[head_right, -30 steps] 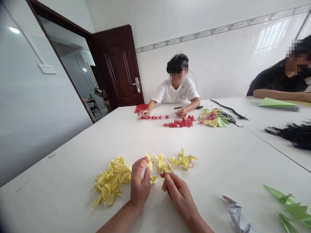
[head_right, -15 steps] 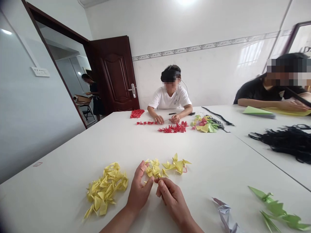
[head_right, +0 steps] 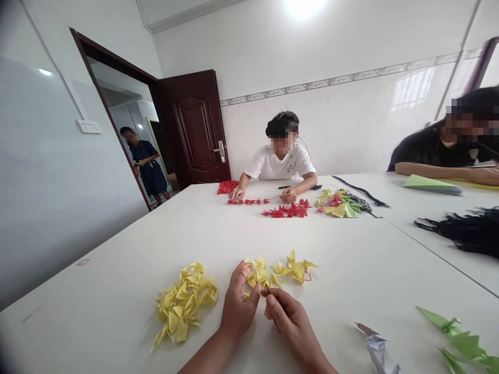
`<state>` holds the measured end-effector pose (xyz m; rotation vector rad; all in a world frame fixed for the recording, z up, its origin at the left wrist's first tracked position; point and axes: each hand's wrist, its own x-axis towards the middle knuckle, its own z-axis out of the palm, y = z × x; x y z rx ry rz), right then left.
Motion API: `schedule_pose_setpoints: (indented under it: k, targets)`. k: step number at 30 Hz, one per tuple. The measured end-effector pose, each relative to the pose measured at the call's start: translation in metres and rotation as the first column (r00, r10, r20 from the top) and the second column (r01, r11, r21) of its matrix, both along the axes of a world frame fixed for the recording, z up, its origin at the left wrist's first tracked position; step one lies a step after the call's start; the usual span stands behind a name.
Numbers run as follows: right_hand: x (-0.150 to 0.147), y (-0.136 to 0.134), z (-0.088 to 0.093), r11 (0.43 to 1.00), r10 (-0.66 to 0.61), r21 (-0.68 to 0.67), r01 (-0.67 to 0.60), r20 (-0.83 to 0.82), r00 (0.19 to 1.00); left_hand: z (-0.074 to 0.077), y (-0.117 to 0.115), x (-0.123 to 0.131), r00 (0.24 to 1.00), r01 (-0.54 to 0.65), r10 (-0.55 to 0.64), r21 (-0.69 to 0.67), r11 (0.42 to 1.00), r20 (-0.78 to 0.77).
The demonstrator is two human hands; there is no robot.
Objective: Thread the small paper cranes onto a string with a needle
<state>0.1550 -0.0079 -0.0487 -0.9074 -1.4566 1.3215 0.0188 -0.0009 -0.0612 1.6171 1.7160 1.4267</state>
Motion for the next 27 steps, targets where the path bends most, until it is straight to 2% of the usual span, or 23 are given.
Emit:
schedule_pose_setpoints:
  k: [3, 6, 8, 10, 12, 13, 16, 20, 25, 27]
  targets:
    - [0.002, 0.001, -0.002, 0.999, 0.036, -0.002, -0.036, 0.024, 0.999, 0.001, -0.003, 0.004, 1.000, -0.019, 0.020, 0.045, 0.999, -0.018]
    - [0.006, 0.000, -0.003, 1.000, 0.011, 0.011, -0.012, 0.039, 0.999, 0.005, -0.006, -0.001, 0.998, -0.064, 0.068, 0.177, 0.982, -0.014]
    - [0.008, -0.001, -0.003, 1.000, 0.017, 0.010, -0.018, 0.058, 0.998, 0.016, -0.008, -0.017, 0.998, -0.049, 0.059, 0.281, 0.958, -0.028]
    - [0.009, 0.000, -0.004, 1.000, 0.015, -0.009, -0.014, 0.076, 0.997, 0.036, -0.010, -0.043, 0.999, -0.007, 0.023, 0.302, 0.953, -0.049]
    - [0.009, 0.000, -0.004, 1.000, -0.002, -0.023, 0.004, 0.074, 0.997, 0.059, -0.010, -0.075, 0.992, -0.076, 0.093, 0.171, 0.982, -0.089]
    - [0.009, 0.001, -0.004, 1.000, -0.012, -0.027, 0.014, 0.067, 0.998, 0.069, -0.009, -0.089, 0.978, -0.107, 0.116, 0.060, 0.992, -0.175]
    - [0.009, 0.002, -0.004, 0.999, -0.029, -0.039, 0.031, 0.050, 0.998, 0.086, -0.004, -0.121, 0.947, -0.105, 0.053, -0.148, 0.983, -0.317]
    - [0.008, 0.003, -0.005, 0.997, -0.030, -0.072, 0.034, 0.058, 0.998, 0.084, 0.003, -0.130, 0.894, -0.068, -0.079, -0.308, 0.949, -0.442]
    - [0.010, 0.004, -0.013, 0.987, -0.024, -0.155, 0.040, 0.099, 0.995, 0.083, 0.000, -0.122, 0.819, -0.018, -0.185, -0.347, 0.938, -0.543]
    - [0.011, 0.006, -0.017, 0.984, -0.019, -0.172, 0.036, 0.102, 0.995, 0.084, -0.004, -0.119, 0.801, -0.028, -0.190, -0.352, 0.935, -0.568]
